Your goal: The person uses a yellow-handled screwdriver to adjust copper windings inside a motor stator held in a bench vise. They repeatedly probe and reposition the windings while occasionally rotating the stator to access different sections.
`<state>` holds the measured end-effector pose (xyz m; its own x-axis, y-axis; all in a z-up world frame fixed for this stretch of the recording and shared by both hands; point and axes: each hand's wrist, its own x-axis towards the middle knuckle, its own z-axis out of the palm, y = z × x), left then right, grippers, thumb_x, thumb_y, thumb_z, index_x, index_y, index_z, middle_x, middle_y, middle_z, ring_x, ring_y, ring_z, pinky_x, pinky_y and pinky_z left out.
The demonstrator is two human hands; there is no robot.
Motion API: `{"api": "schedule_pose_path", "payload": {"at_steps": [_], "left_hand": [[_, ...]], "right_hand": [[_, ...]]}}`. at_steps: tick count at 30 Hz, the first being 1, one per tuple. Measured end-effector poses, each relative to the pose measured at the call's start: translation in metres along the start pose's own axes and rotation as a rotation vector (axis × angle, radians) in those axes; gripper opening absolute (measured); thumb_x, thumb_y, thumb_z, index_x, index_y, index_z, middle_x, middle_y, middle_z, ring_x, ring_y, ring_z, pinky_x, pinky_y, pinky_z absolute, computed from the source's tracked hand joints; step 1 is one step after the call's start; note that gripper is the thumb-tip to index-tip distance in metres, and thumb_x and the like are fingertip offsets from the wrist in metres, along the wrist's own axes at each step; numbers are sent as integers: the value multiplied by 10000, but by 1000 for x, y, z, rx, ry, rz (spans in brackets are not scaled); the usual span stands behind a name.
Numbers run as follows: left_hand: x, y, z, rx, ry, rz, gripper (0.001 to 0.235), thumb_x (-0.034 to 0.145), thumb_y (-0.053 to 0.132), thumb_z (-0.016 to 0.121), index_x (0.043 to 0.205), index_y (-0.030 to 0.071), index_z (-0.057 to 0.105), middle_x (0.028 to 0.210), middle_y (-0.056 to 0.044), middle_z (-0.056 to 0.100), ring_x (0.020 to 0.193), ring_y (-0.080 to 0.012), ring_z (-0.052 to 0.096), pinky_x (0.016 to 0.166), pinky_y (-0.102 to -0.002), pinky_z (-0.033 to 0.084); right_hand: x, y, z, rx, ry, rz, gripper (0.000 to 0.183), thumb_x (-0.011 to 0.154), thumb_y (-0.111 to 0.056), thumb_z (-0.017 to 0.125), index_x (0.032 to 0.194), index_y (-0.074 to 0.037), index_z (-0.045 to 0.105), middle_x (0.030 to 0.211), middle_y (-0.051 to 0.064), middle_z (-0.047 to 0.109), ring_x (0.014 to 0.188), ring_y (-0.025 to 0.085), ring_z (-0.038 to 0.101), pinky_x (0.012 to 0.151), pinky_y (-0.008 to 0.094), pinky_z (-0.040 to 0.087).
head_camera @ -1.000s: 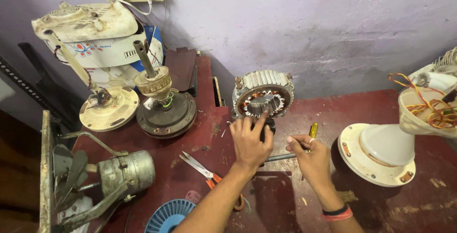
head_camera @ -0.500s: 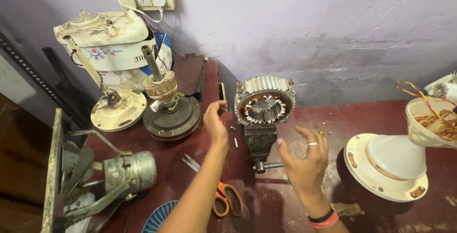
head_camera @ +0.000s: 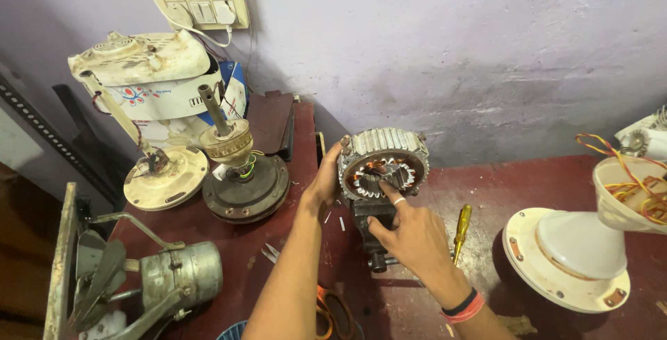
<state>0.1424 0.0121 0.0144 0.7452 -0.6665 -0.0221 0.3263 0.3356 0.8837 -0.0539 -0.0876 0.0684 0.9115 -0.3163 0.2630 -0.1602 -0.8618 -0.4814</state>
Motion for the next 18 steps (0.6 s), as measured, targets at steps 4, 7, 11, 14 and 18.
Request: {"api": "schedule_pose_path", "payload": {"at_steps": [4,7,11,14,18], "left_hand": [[1,1,-3,-16,-50,7,632,996,571,416,1362,87,592,1326,-157,655,1216,-279,606,1059,-516,481],[-1,6,-2,-1,-67,23,607,994,535,405,1368,95,593,1327,-154,657,1224,-280,611,1051,-514,501],[-4,9,2,74,-22,-5,610,985,526,353,1343,107,615,1290,-150,685,1212,-271,627,1005,-495,520],[-3,9,1,19,-65,9,580,1006,492,365,1309,82,642,1264,-150,701,1188,-271,635,1012,-464,522],[5,3,-6,-89,-145,6,552,1035,449,370,1261,49,675,1227,-155,708,1134,-263,635,997,-447,516]], "right_hand": [[4,-5,1,-41,-3,7,748,749,-401,777,1450,-211,597,464,102,623,447,330,623,528,470,508],[6,-8,0,-31,-32,56,755,745,-388,776,1458,-221,590,463,95,623,445,315,633,530,460,520],[6,-12,-1,-48,-57,70,771,748,-377,780,1473,-219,570,451,94,614,431,304,636,530,446,527],[5,-13,-2,-43,-55,64,758,750,-365,783,1464,-215,578,449,88,616,431,298,636,534,444,525],[5,-11,-1,-39,-52,50,766,752,-345,796,1472,-203,578,446,93,613,426,290,622,525,440,512]]}}
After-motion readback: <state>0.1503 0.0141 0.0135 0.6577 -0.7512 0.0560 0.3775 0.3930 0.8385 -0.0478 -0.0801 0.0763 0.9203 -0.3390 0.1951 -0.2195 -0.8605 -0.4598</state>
